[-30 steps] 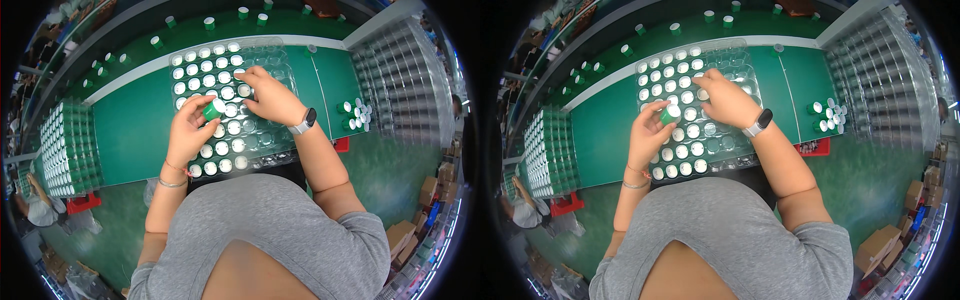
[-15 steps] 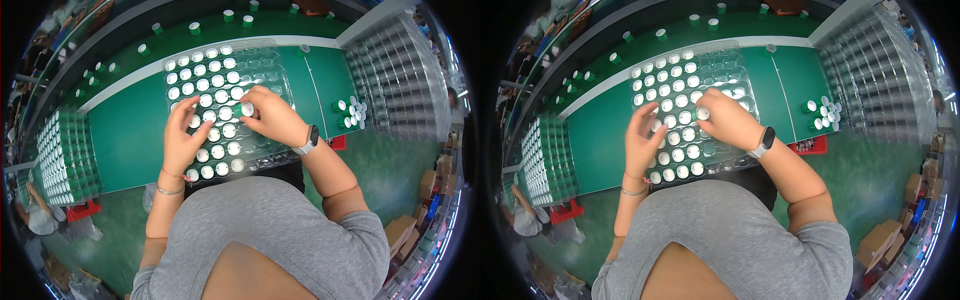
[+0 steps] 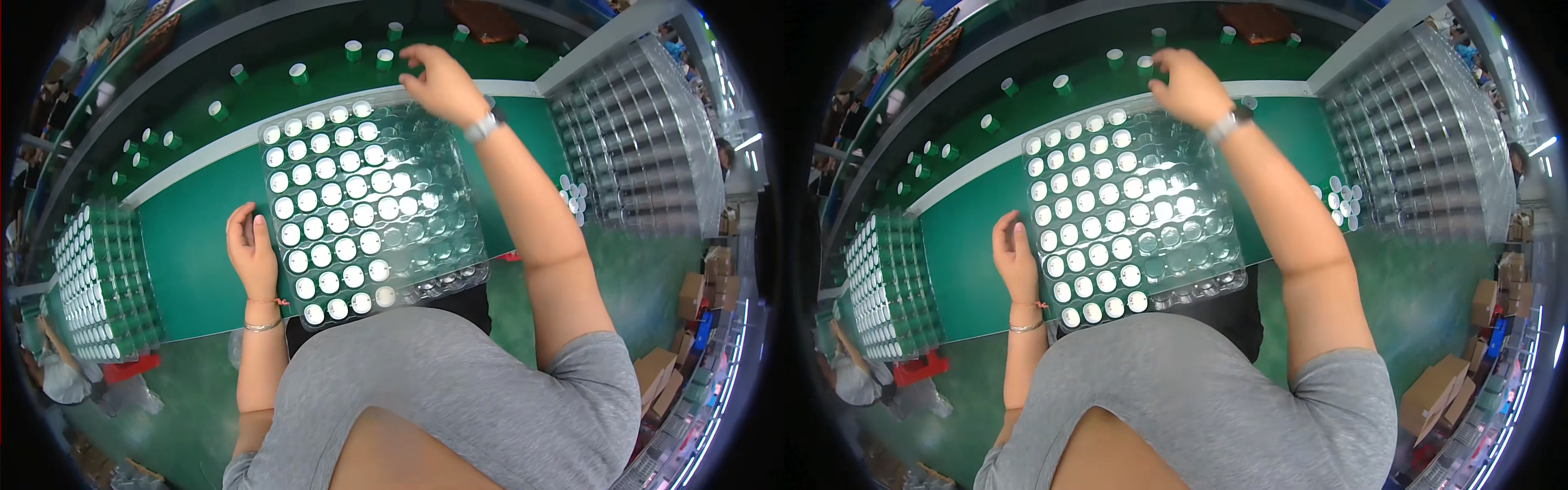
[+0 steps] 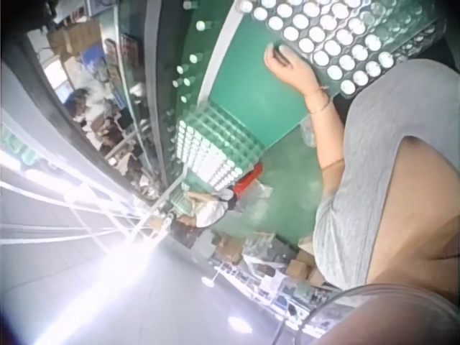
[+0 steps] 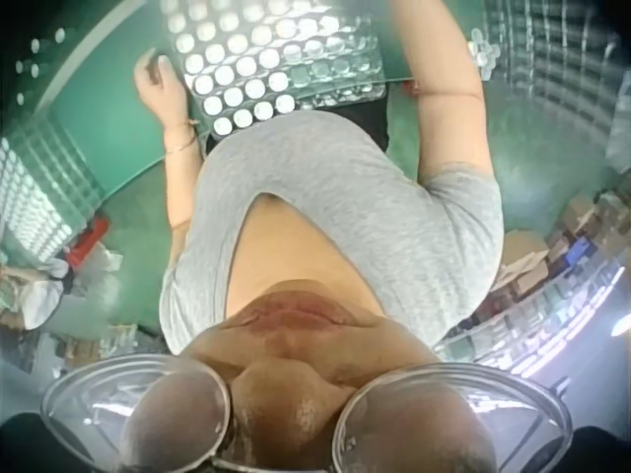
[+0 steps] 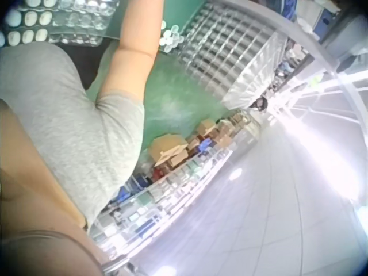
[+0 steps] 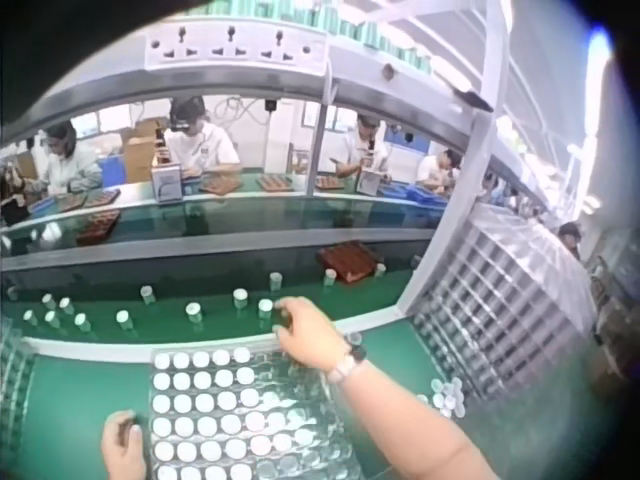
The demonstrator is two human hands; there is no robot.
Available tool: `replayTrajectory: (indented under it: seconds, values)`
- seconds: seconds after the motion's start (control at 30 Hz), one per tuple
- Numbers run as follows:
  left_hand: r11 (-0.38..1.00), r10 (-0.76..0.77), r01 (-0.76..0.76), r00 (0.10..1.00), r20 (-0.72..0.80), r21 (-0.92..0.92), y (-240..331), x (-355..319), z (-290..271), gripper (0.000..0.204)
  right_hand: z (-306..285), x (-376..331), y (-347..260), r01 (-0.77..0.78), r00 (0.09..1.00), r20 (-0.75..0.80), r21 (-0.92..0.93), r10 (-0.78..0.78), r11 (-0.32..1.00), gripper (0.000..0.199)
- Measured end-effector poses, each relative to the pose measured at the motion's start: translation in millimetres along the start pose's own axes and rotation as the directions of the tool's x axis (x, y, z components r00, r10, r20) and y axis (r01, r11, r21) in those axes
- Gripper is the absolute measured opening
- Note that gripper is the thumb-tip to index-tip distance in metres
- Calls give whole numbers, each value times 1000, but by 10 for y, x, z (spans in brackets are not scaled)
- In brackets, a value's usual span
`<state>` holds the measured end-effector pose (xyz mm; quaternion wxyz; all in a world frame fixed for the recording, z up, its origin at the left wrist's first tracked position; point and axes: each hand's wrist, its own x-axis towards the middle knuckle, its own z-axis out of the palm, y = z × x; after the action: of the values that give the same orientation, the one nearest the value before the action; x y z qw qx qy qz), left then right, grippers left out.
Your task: Inspecting small cylindrical green electronic components and placing them into a sorting tray on a conveyor belt.
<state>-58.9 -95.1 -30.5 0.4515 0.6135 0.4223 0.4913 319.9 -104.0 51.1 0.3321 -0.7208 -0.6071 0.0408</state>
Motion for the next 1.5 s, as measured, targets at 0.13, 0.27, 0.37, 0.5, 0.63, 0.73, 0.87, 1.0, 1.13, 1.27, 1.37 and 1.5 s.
replayTrajectory:
  seconds: [0.13, 0.27, 0.37, 0.5, 0.63, 0.73, 0.87, 1.0, 1.13, 1.27, 1.37, 1.5]
  values:
    - [996, -14, 12, 1000, 25, 89, -1, 22, -49, 22, 293, 628, 125, -187, 953, 218, -128, 211, 974, 60]
    - [994, -13, 9, 999, 36, 110, 15, 18, -55, 21, 692, 876, 200, -105, 954, 250, -239, 165, 965, 62]
    - [992, 0, -9, 998, 70, 125, -10, 29, -54, 20, 826, 945, 348, -3, 943, 317, -287, 98, 958, 53]
    - [989, -55, 45, 996, 67, 138, 62, 8, -79, 17, 792, 1093, 363, -90, 982, 131, -292, 133, 952, 47]
    - [986, -33, 20, 997, 74, 168, 58, -4, -58, 16, 702, 1363, 588, -249, 955, 65, -360, 290, 899, 57]
    - [967, 3, -16, 999, 53, 253, 81, 7, -42, 15, 794, 1522, 803, -176, 956, 144, -420, 256, 891, 58]
    - [934, 36, -68, 995, 97, 349, 88, -3, -33, 14, 795, 1494, 761, -181, 960, 133, -376, 247, 909, 52]
    - [990, -34, 28, 999, 38, 136, 60, -58, -55, 19, 520, 1170, 281, -134, 985, 74, -217, 153, 967, 50]
    - [979, 35, -50, 996, 79, 198, 69, -53, -71, 22, 161, 520, -186, -27, 993, 121, 206, 1, 978, 43]
    - [992, 8, -13, 999, 38, 125, 25, -48, -57, 29, -171, -412, -712, -270, 925, 369, 481, 86, 834, 38]
    - [999, 11, -13, 999, 43, 48, -28, -33, -79, 28, -272, -965, -840, -322, 905, 422, 585, 59, 744, 40]
    - [996, 54, -54, 999, -4, -64, 25, -61, -111, 27, -330, -1484, -982, -356, 909, 415, 727, 37, 586, 39]
